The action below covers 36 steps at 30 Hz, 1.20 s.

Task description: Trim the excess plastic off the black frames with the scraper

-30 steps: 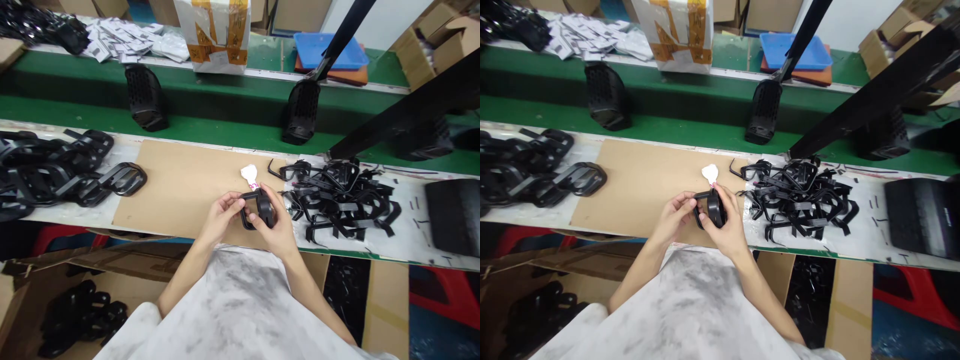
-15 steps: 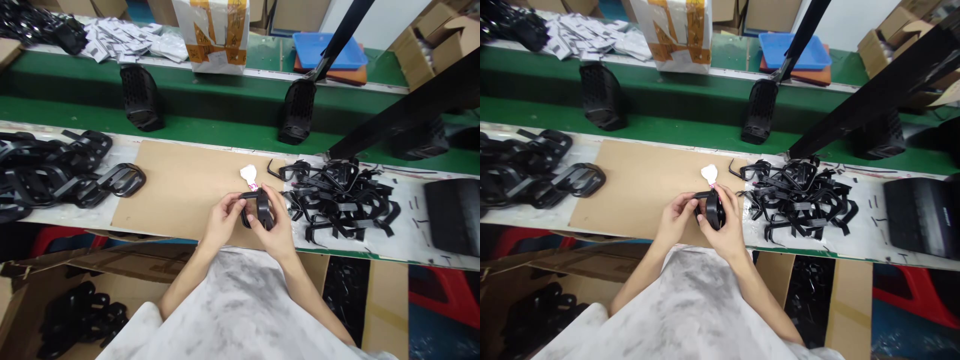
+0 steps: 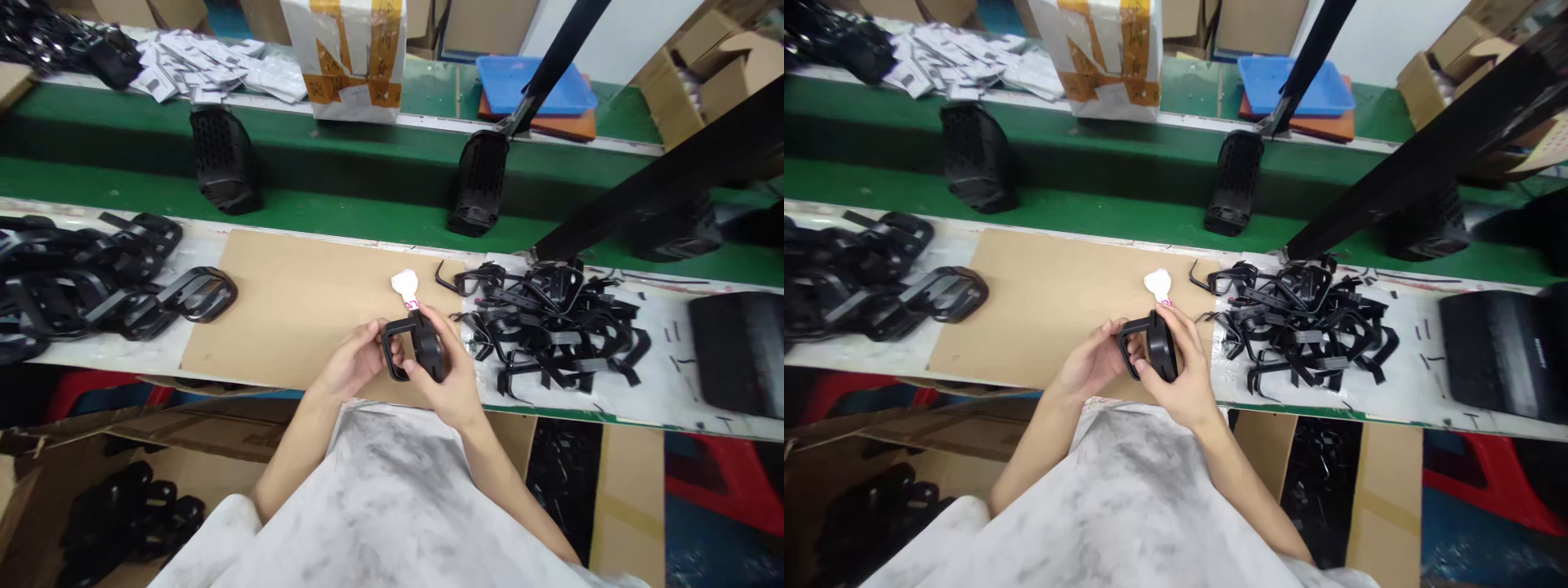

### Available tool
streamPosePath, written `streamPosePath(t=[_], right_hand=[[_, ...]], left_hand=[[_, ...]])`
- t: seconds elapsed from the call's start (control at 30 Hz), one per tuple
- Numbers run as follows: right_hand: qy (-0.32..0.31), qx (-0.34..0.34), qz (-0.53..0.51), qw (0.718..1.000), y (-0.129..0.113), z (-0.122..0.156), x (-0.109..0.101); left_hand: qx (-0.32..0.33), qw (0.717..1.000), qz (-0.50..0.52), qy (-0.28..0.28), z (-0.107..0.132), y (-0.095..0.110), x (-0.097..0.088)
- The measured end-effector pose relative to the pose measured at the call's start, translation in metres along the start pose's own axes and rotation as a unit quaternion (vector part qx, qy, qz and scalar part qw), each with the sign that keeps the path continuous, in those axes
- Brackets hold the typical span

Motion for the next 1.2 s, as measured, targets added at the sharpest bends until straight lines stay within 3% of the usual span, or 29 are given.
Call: streamPosePath(t=[0.43,0.87,1.07,1.2], right_hand=[[-0.018,-0.014,-0.008,1.000,0.002,-0.001,-0.001],[-0.025,-0.028,-0.011,0.999,0.005,-0.002,0.004],[-0.002,0.017,-0.040,0.999,0.013,-0.007,0.001],[0.019,0.012,-0.066,0.998,0.008,-0.016,-0.005]], left_hand=[[-0.068,0.994,0.081,-0.019,0.001,-0.011,0.003],[0.013,1.000,0.011,0.012,0.001,0.000,0.001],[0.009,0.999,0.010,0.053,-0.002,-0.004,0.003],[0.071,0.989,-0.104,0.074,0.001,-0.004,-0.005]])
Point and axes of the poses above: each hand's wrist, its own z-axis away from the middle knuckle, its own x-axis out of the palm, y = z × x, the point moved 6 cm from there along -z, towards the middle knuckle, and after that the axes turned 13 degrees about -z, right-handed, at the moved point
